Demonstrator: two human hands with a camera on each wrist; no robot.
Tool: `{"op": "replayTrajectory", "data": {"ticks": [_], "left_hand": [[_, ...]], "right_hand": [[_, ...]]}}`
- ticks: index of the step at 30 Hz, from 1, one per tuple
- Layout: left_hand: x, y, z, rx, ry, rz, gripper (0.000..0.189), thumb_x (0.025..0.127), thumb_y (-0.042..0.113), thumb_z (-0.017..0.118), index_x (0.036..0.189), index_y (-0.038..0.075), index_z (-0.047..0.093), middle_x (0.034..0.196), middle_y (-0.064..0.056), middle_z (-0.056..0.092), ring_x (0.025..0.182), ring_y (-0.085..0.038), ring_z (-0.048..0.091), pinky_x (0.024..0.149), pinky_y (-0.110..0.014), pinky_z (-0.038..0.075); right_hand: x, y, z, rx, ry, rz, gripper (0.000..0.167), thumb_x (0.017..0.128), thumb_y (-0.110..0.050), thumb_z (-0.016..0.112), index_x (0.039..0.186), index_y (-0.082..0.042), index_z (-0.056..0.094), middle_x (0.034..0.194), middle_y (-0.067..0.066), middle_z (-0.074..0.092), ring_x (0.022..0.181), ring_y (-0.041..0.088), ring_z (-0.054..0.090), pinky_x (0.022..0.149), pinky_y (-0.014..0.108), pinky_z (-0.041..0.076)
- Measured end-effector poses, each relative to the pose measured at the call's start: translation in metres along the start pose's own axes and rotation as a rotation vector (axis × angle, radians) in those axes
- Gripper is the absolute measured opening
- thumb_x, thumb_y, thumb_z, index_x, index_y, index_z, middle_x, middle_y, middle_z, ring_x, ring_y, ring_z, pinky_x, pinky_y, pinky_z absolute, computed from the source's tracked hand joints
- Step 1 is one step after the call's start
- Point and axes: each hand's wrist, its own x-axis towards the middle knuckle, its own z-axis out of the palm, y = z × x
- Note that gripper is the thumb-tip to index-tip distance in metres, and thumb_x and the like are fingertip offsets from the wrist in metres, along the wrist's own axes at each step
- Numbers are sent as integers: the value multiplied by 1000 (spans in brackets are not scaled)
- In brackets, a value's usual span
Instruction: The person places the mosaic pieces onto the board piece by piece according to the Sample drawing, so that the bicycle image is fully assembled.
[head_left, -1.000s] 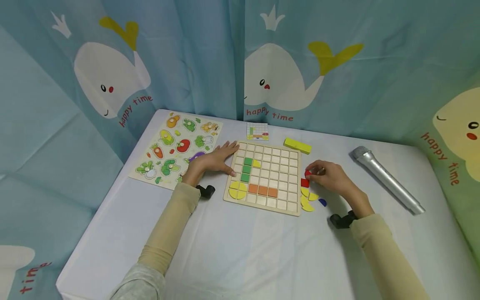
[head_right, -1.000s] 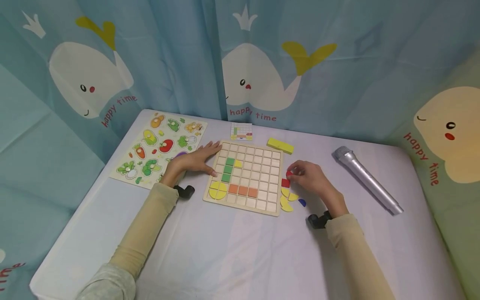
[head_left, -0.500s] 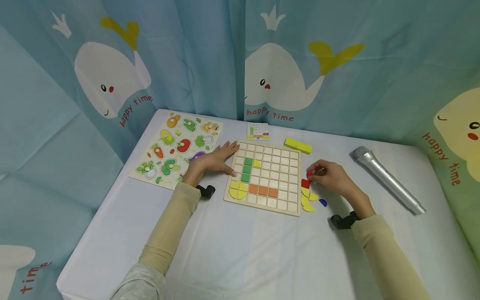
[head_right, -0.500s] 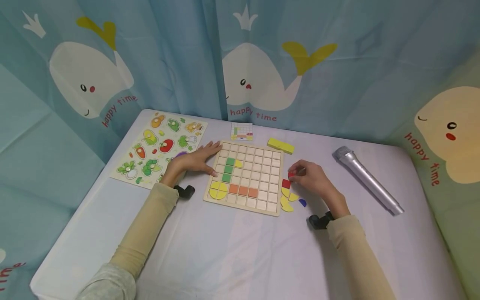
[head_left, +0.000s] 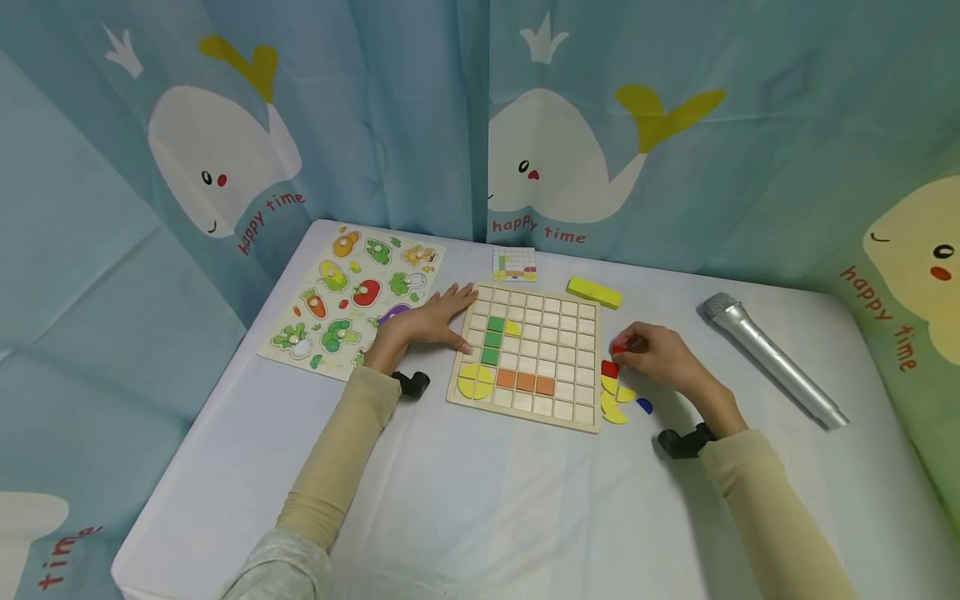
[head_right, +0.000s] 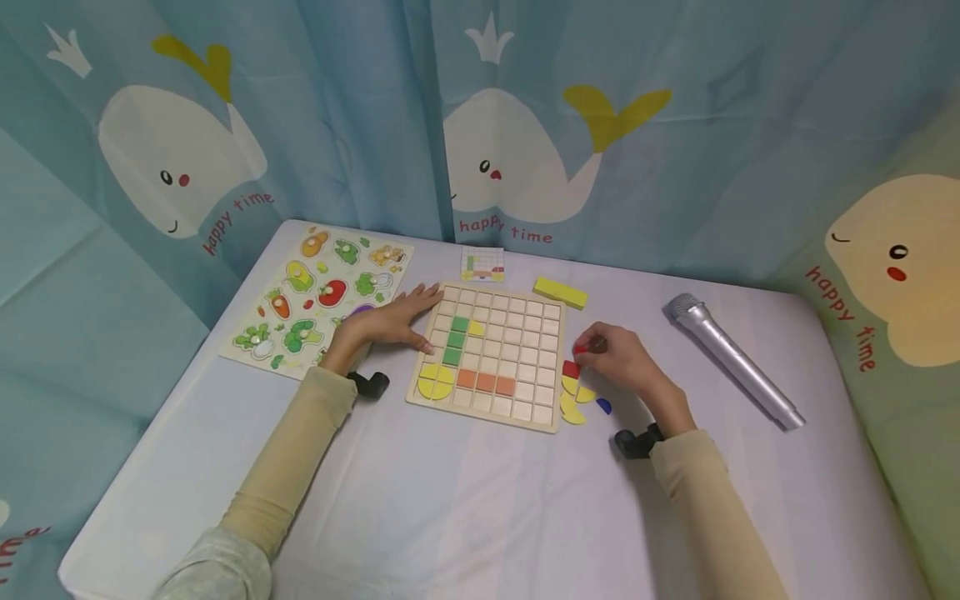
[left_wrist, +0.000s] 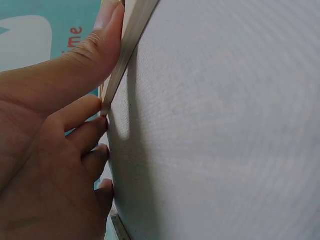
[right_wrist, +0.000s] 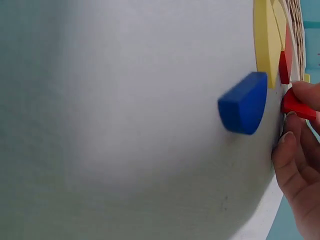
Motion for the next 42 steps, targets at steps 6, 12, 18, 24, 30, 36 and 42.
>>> {"op": "replayTrajectory", "data": {"ticks": [6,12,18,24,30,36,42], "left_hand": [[0,-1,1,-10,2,-7,108,88,29,82,167,12,10,175,-5,-3,161,-28,-10,130,-46,-8],[0,-3,1,6,6,-4,107,89,30,81,167,12,10,175,-5,-3,161,-28,-10,130,-46,-8],[-1,-5,1,-17,16,-13,107,89,30,81,167,13,10,175,-5,-3,161,-28,-10,130,-46,-8],[-2,-6,2,-42,32,-24,106,88,29,82,167,15,12,175,-2,-1,161,-26,-10,130,-45,-8],[-2,-7,2,-37,34,-19,106,88,28,82,167,15,12,175,-3,-1,161,-26,-10,130,-46,-9],[0,-5,2,-31,26,-3,104,89,28,81,167,14,12,175,-4,-1,161,-26,-11,130,-46,-9],[1,-4,3,-43,23,-2,105,89,27,81,167,14,12,175,-3,-2,161,-25,-11,130,-45,-9]], "right_hand": [[-4,-3,1,24,33,-7,26,97,-16,71,117,-1,65,113,20,67,102,36,64,88,44,57],[-10,-7,0,89,43,-56,24,98,-15,69,120,-4,70,113,18,70,102,36,68,82,39,59],[-12,-16,5,129,56,-127,16,98,-12,68,112,-6,75,105,11,77,94,26,70,76,23,53],[-11,-25,14,190,16,-117,14,98,-9,68,109,-5,76,108,13,77,97,26,72,77,19,55],[-7,-32,21,175,-9,-120,13,97,-9,70,107,-6,77,104,12,77,93,23,71,75,22,56],[-6,-40,26,164,-32,-166,13,95,-6,70,106,-6,78,104,11,76,92,22,71,79,23,56],[-5,-43,28,153,-47,-195,13,95,-4,70,102,-8,80,105,10,77,93,21,72,78,20,56]]}}
